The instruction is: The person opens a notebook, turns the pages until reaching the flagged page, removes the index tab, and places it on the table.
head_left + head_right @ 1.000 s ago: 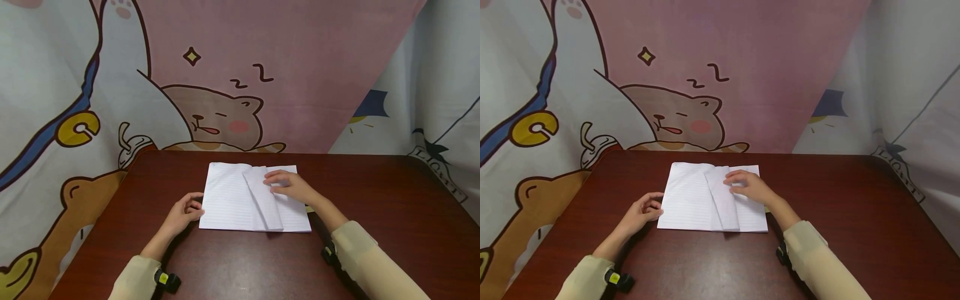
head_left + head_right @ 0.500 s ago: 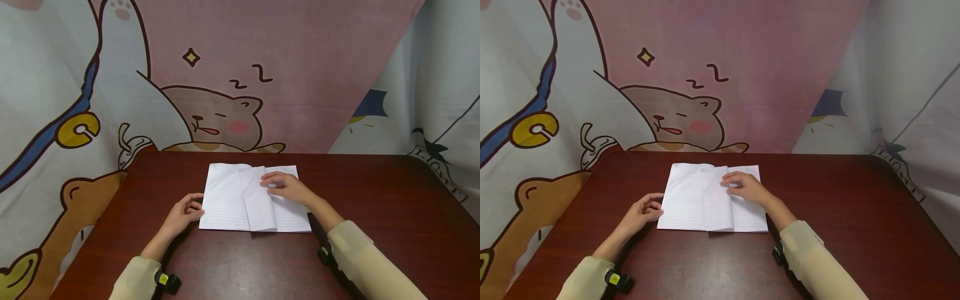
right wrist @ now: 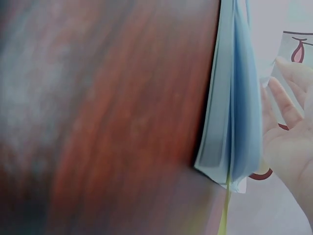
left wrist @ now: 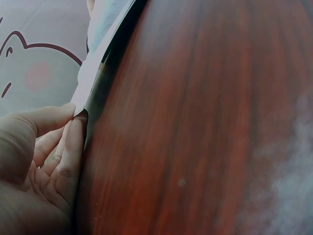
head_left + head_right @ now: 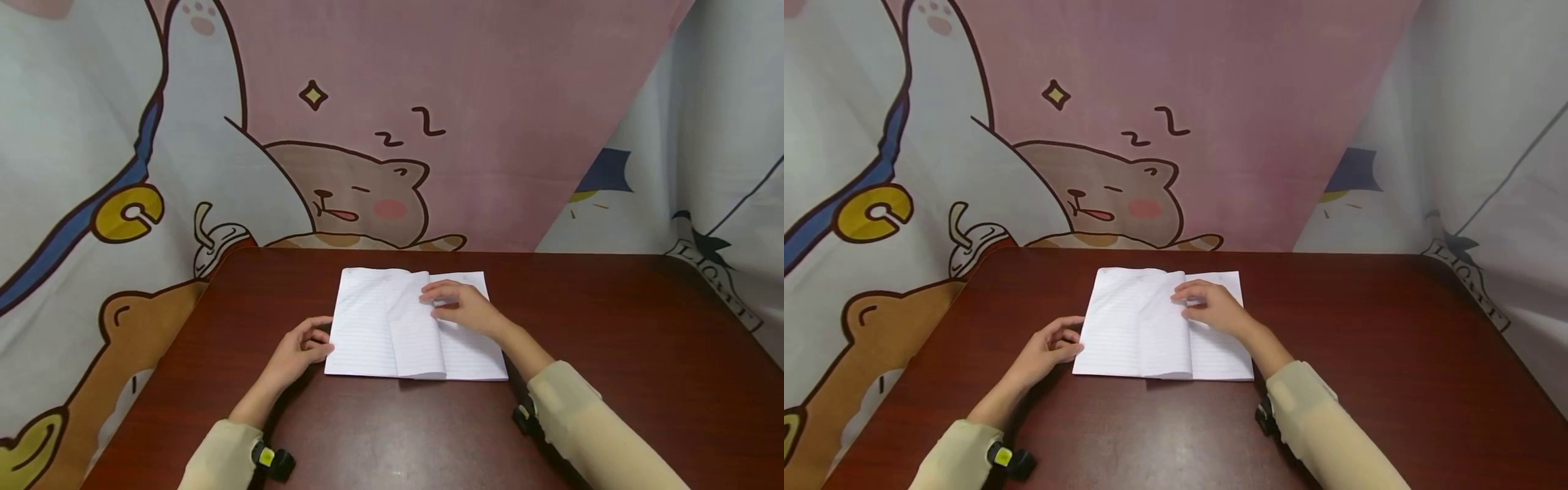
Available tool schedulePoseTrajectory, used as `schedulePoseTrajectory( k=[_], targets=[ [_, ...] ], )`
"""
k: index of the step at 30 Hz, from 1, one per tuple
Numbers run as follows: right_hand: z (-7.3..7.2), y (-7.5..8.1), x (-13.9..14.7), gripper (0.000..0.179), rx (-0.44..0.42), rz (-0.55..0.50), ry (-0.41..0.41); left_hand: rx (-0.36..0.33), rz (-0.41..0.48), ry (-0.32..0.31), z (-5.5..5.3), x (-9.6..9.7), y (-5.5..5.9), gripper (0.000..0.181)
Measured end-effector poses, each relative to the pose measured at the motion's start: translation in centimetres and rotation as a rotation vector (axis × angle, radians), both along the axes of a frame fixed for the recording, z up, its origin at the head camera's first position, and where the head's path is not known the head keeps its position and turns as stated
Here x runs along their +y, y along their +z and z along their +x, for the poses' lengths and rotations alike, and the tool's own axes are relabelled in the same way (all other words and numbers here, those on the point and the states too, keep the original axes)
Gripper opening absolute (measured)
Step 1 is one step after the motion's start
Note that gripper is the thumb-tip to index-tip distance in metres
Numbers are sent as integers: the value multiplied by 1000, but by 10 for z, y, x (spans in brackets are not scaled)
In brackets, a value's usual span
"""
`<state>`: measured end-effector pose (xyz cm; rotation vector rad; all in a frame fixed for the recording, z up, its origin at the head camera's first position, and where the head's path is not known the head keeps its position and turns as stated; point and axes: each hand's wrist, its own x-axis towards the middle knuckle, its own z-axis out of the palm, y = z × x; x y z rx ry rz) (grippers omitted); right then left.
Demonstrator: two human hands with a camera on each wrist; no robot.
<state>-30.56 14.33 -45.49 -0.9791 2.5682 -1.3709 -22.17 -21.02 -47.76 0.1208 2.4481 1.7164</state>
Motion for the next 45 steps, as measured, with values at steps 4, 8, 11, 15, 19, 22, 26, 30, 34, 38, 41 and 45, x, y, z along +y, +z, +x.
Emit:
schedulePoseTrajectory(
  k=[4, 8, 11, 15, 19, 22, 26, 30, 34, 38, 41, 45],
  targets=[
    [-1, -1, -2, 28, 8, -3, 3, 2, 6, -1, 0, 0, 0, 50],
    [0, -1, -4, 27, 0, -13, 9, 2, 11, 1, 1, 0, 0, 50],
    [1, -2, -5, 27, -12, -26, 15, -1, 17, 1, 1, 0, 1, 50],
    [1, -3, -7, 28, -22, -51, 30, -4, 24, 2, 1, 1, 1, 50],
    [2, -3, -11, 28, -12, -53, 32, -7, 24, 7, 1, 1, 0, 50],
    [4, -2, -14, 28, -9, -45, 30, -9, 20, 10, 1, 1, 0, 50],
    [5, -1, -17, 26, -16, -32, 34, -13, 25, 12, 1, 1, 1, 49],
    [6, 0, -19, 25, -29, -30, 49, -16, 43, 9, 1, 2, 2, 46],
    [6, -1, -21, 25, -35, -30, 57, -18, 53, 6, 2, 2, 2, 43],
    [6, -3, -22, 25, -30, -20, 65, -24, 49, 10, 2, 2, 3, 43],
    [6, -3, -24, 25, -49, -14, 73, -29, 54, 15, 2, 2, 3, 45],
    [7, -2, -25, 25, -86, -14, 89, -33, 72, 12, 2, 2, 3, 48]
  ],
)
